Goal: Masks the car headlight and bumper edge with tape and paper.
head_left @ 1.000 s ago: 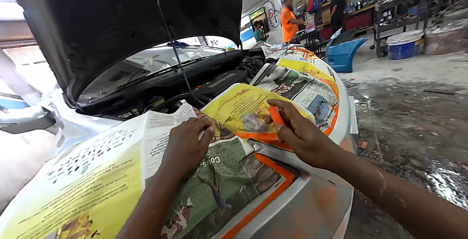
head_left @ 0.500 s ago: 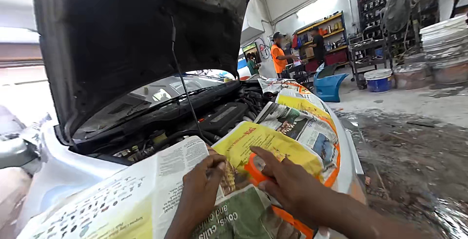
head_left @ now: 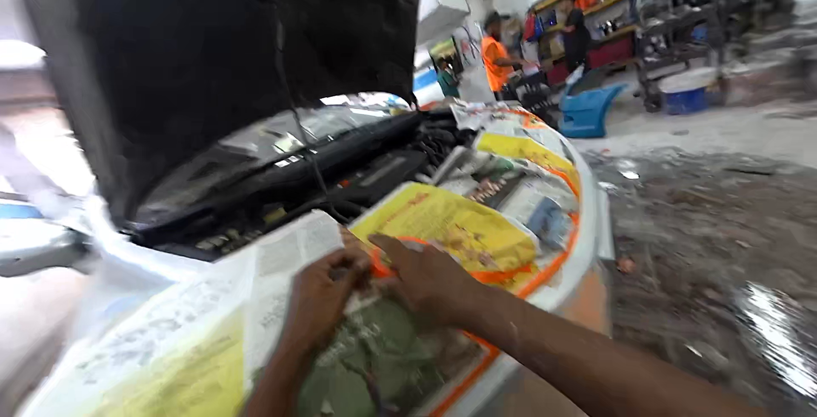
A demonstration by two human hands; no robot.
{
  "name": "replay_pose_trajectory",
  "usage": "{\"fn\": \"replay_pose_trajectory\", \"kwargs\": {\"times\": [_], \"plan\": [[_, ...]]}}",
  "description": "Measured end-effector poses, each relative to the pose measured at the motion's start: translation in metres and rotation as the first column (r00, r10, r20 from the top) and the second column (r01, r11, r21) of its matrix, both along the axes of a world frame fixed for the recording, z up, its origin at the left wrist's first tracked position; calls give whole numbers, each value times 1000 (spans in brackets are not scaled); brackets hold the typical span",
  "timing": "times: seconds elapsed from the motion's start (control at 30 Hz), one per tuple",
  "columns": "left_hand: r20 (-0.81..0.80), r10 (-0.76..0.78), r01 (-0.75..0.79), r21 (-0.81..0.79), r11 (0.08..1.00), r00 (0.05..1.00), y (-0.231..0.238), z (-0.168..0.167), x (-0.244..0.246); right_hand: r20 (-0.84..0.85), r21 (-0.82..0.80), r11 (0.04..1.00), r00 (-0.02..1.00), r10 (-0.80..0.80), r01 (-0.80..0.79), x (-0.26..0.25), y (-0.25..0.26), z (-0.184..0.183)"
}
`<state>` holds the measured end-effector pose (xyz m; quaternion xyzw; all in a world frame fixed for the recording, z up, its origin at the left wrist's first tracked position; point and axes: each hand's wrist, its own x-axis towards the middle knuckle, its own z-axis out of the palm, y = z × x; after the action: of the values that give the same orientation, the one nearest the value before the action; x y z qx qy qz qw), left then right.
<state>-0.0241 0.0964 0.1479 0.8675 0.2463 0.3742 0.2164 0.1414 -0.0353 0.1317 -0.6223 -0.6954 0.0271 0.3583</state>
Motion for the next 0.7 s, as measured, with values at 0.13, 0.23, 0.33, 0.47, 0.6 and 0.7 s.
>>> {"fn": "replay_pose_trajectory", "kwargs": {"times": [0.13, 0.23, 0.33, 0.47, 0.6, 0.7], "plan": [[-25, 114, -112, 71, 991, 993, -1, -1, 11, 68, -6, 996, 994, -85, 85, -7, -43, 19], [41, 136, -138, 47, 989, 990, -11, 4, 13, 205, 82, 975, 954, -219, 207, -2, -95, 4], [-2, 157, -157, 30, 987, 988, -5, 12, 13, 326, 185, 934, 878, -351, 305, 9, -106, -30], [-53, 236, -236, 0, 972, 970, 7, 23, 19, 292, 249, 922, 885, -363, 295, 2, -88, -28], [-54, 273, -273, 5, 962, 961, 25, 34, 24, 197, -167, 954, 956, -216, 250, 12, -74, 16], [-175, 301, -304, 10, 953, 938, 32, 40, 32, 193, -292, 928, 965, -180, 231, 18, -63, 20]]}}
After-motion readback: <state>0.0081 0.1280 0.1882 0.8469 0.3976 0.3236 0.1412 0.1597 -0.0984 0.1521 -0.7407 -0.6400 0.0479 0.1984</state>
